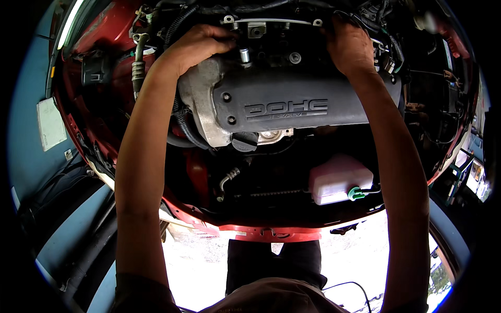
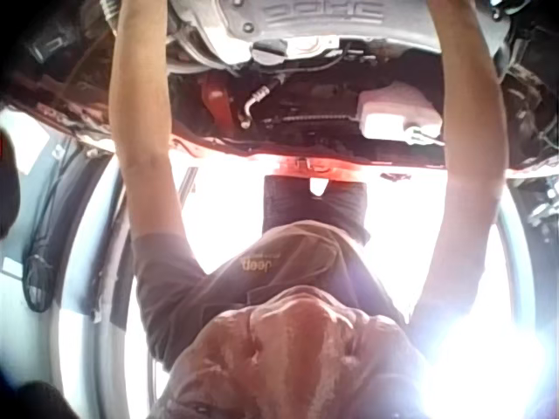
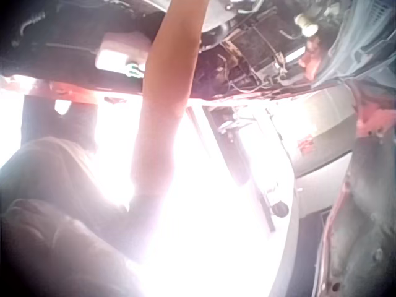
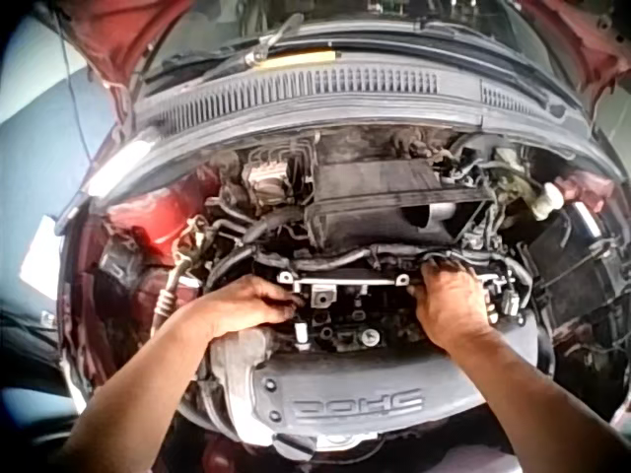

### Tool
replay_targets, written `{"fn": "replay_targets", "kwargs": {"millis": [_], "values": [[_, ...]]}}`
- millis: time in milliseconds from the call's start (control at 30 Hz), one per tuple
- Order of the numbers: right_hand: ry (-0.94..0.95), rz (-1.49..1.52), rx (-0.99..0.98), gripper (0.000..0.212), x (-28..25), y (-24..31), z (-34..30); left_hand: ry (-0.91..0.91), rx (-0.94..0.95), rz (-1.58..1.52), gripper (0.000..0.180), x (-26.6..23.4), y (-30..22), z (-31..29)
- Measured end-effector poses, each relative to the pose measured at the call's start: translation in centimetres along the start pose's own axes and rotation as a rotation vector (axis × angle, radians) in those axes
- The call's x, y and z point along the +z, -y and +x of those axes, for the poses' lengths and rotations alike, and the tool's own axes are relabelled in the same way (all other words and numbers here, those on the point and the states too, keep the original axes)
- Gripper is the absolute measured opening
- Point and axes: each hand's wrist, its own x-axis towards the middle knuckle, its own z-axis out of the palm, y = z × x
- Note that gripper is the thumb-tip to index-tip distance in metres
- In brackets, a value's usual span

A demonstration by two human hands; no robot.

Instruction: The person works on a car engine with the hood open, repeatedly reaching into the engine bay to adjust hoses and components. The person uses both hands to manipulate parts near the engine cover and battery area.

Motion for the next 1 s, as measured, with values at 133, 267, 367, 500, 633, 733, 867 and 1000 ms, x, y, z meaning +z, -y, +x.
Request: {"fn": "replay_targets", "kwargs": {"millis": [133, 267, 367, 500, 633, 733, 867, 1000], "values": [[-0.061, 0.026, -0.041, 0.025, 0.3, -0.2, 0.1, -0.016, 0.057, -0.031, 0.036, 0.0, 0.8, 0.4], [-0.036, 0.042, -0.008, 0.024, -0.1, 0.2, -0.1, -0.023, 0.032, 0.063, 0.033, -0.2, 0.6, 0.6], [-0.023, 0.036, -0.008, 0.023, -0.3, 0.2, -0.1, 0.017, 0.085, 0.062, 0.031, -0.4, 0.8, 1.2], [0.0, 0.062, -0.012, 0.023, -0.2, 0.2, -0.1, 0.108, 0.117, 0.197, 0.028, -0.9, 0.7, 1.8], [0.052, 0.078, 0.036, 0.024, -0.6, 0.3, 0.1, 0.102, 0.103, 0.19, 0.028, -0.8, 0.5, 1.9], [0.037, 0.094, 0.033, 0.024, -0.3, 0.0, -0.1, 0.063, 0.093, 0.187, 0.027, -0.7, 0.2, 1.6], [0.009, 0.103, -0.016, 0.026, 0.1, -0.2, 0.1, 0.029, 0.072, 0.173, 0.026, -0.4, 0.1, 1.3], [-0.003, 0.122, -0.003, 0.027, -0.4, 0.1, -0.6, -0.001, 0.001, 0.158, 0.029, -0.2, 0.1, 1.1]]}}
